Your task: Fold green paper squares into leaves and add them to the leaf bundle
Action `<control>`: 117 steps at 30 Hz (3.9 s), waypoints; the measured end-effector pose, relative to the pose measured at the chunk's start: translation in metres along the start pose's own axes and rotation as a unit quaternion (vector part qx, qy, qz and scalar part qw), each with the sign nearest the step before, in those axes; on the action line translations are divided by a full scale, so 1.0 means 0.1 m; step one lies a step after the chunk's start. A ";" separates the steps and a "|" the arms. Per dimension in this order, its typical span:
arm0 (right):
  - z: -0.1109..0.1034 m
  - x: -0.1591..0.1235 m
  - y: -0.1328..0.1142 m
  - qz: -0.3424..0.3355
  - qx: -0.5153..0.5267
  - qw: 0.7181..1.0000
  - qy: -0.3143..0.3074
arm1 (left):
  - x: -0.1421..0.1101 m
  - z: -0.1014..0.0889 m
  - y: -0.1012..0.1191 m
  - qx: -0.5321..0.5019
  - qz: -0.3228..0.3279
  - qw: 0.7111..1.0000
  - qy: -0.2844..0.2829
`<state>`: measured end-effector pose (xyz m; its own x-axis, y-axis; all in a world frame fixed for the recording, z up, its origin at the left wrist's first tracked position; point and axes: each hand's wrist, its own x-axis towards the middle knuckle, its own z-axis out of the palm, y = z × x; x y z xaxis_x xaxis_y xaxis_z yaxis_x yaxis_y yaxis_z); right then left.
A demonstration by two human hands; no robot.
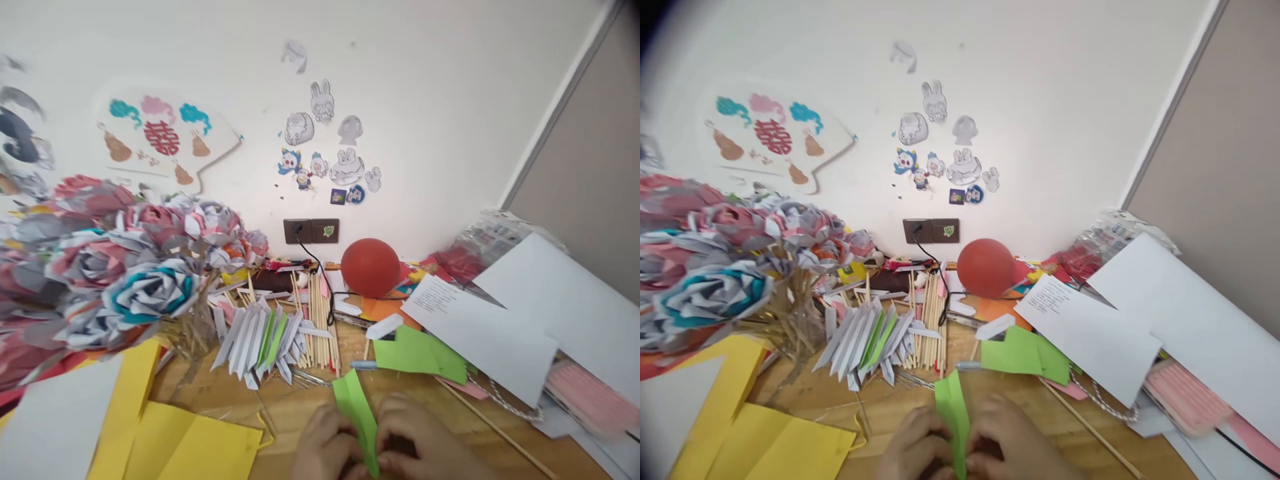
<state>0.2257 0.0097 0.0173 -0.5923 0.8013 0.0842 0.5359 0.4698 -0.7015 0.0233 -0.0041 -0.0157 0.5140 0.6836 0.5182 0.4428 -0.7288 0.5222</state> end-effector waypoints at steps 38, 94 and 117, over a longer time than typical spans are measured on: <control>0.08 0.03 -0.25 0.102 -0.084 0.989 0.071 | 0.25 -0.08 0.29 0.052 -0.189 0.978 -0.067; 0.02 -0.01 -0.18 0.081 -0.063 0.993 0.052 | 0.19 -0.20 0.05 0.077 -0.179 0.980 0.032; 0.41 0.21 0.21 -0.295 -0.371 0.842 0.259 | 0.07 -0.14 -0.09 0.212 0.096 0.972 -0.025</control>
<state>0.1995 0.0206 -0.0248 -0.6483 0.3108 0.6951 0.5823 0.7906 0.1896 0.0124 0.0080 -0.0074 0.6472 0.5389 0.5392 0.5931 -0.8003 0.0878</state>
